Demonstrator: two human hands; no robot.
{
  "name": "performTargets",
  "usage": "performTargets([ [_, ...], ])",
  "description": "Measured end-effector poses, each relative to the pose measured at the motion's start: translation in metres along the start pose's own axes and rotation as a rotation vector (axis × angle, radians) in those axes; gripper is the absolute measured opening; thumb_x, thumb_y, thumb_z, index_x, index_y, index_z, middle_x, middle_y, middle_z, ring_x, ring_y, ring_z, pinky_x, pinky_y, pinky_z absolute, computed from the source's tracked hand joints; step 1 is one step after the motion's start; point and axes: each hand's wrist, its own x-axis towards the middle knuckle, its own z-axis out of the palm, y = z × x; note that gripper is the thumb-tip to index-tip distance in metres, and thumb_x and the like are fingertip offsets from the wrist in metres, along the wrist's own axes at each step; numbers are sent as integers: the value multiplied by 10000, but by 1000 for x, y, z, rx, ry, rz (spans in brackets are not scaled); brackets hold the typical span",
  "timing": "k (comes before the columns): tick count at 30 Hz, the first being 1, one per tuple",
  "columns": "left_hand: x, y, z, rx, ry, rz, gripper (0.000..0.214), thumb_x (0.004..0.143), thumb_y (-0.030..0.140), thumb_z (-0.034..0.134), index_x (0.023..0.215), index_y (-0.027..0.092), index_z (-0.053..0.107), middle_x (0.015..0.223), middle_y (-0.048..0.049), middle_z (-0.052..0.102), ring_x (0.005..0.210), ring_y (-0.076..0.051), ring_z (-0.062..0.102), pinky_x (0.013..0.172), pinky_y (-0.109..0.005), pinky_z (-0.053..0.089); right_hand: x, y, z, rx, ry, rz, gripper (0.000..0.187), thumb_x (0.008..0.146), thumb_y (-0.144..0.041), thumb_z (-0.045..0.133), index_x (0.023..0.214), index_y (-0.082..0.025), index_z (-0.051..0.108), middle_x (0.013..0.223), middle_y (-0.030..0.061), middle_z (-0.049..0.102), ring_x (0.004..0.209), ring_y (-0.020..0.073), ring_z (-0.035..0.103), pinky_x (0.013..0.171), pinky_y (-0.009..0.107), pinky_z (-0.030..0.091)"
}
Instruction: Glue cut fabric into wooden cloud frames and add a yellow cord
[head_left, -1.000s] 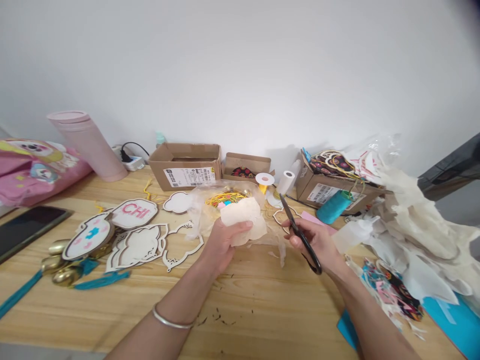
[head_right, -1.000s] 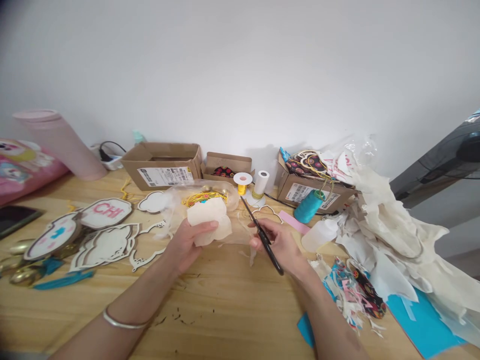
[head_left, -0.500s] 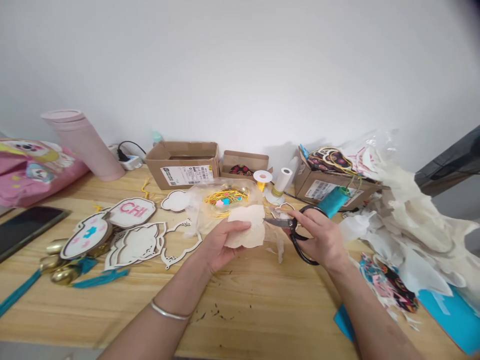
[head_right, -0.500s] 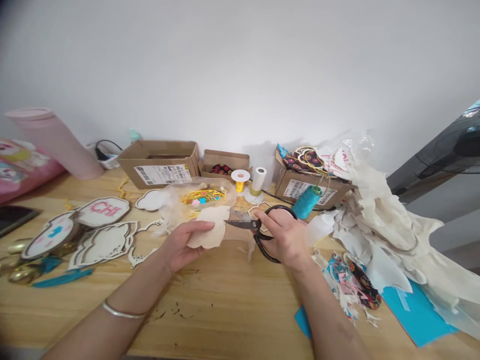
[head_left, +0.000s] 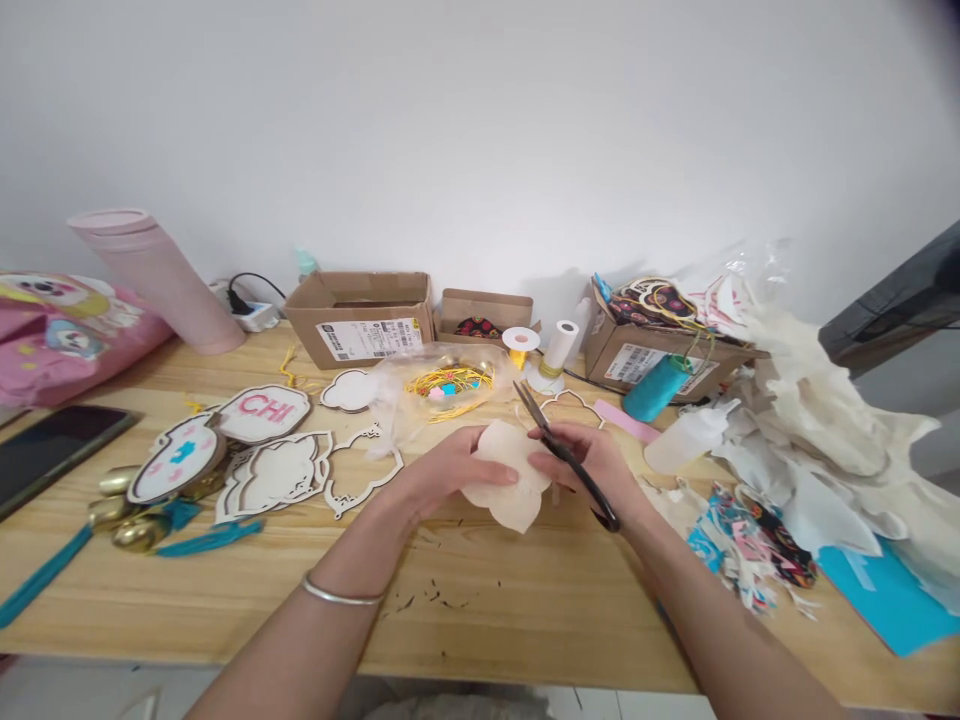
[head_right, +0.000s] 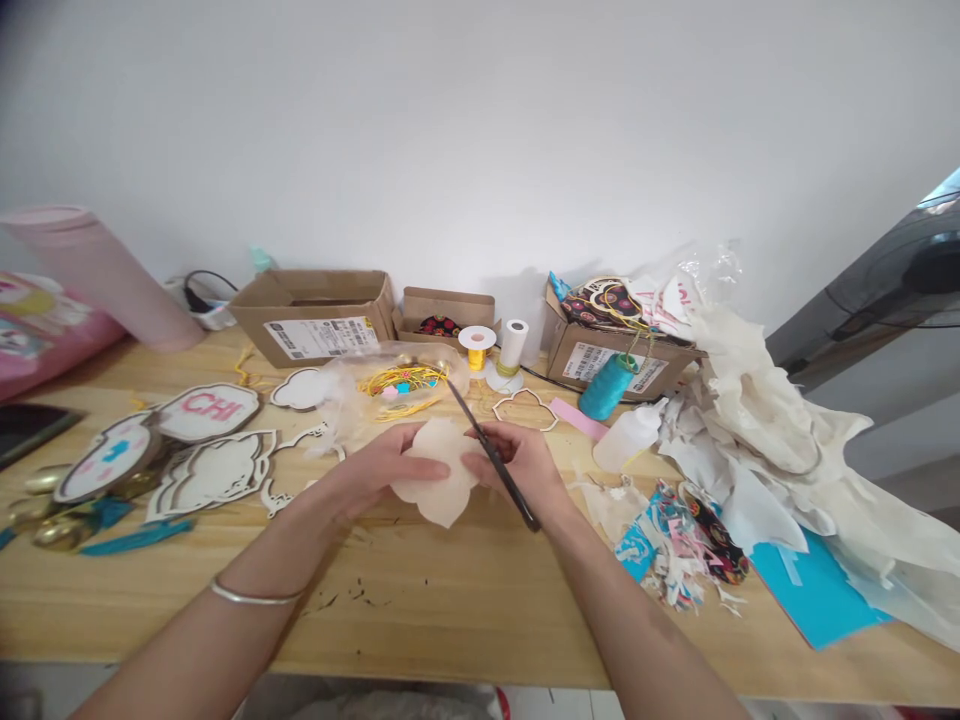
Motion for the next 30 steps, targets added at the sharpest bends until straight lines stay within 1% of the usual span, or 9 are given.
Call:
performTargets([
  [2,3,-3,2,-93,58,60,367,597,242,736,947,171,650,889,-79,692,710,-175,637,602,-244,484,0,5,3,115,77,74,360,575,-406,708,817,-166,590,563,-41,496,430,79,426,372,210,345],
  [5,8,-9,9,-247,44,90,420,695,303,665,1093,194,590,1031,-104,660,829,-195,642,720,-292,499,2,11,3,226,289,39,322,606,-375,696,828,-183,564,580,-50,488,465,89,461,422,218,387],
  [8,11,-12,20,-269,41,115,426,692,262,674,1100,179,585,1052,-105,656,883,-202,635,790,-311,487,3,12,-2,209,323,-8,307,635,-387,685,830,-192,551,588,-53,487,488,93,483,448,214,401],
  [10,12,-11,23,-254,133,180,398,686,256,679,1065,163,602,1006,-98,674,861,-198,638,784,-311,488,2,11,-8,131,267,-22,293,684,-417,647,842,-192,546,579,-50,482,483,90,478,437,205,383],
  [12,12,-8,20,-222,251,248,379,691,277,672,1042,150,609,972,-93,685,843,-198,638,762,-310,490,-1,10,-16,37,149,-39,287,744,-461,576,797,-180,546,552,-45,465,454,82,451,413,200,353],
  [16,11,0,4,-113,427,344,421,676,295,675,1063,151,594,992,-79,678,880,-201,621,737,-288,485,-8,6,-26,-136,-297,28,396,757,-536,521,648,-156,521,505,-51,383,411,60,369,371,193,279],
  [18,10,2,-1,-73,455,368,447,673,297,671,1085,147,584,1002,-79,672,901,-206,611,747,-292,479,-10,4,-26,-204,-448,91,409,744,-548,532,629,-157,501,501,-63,334,409,51,332,363,186,244],
  [23,7,5,-1,-60,437,358,457,651,287,680,1070,126,595,977,-83,675,893,-214,608,793,-320,457,-9,-2,-24,-252,-505,179,476,740,-603,487,545,-172,427,441,-83,258,360,39,247,342,194,176],
  [30,7,5,1,-91,421,343,442,609,262,698,1022,125,622,933,-75,685,861,-219,614,772,-320,460,-8,-4,-26,-289,-536,204,529,714,-647,476,483,-190,342,414,-81,260,341,36,239,334,200,156],
])
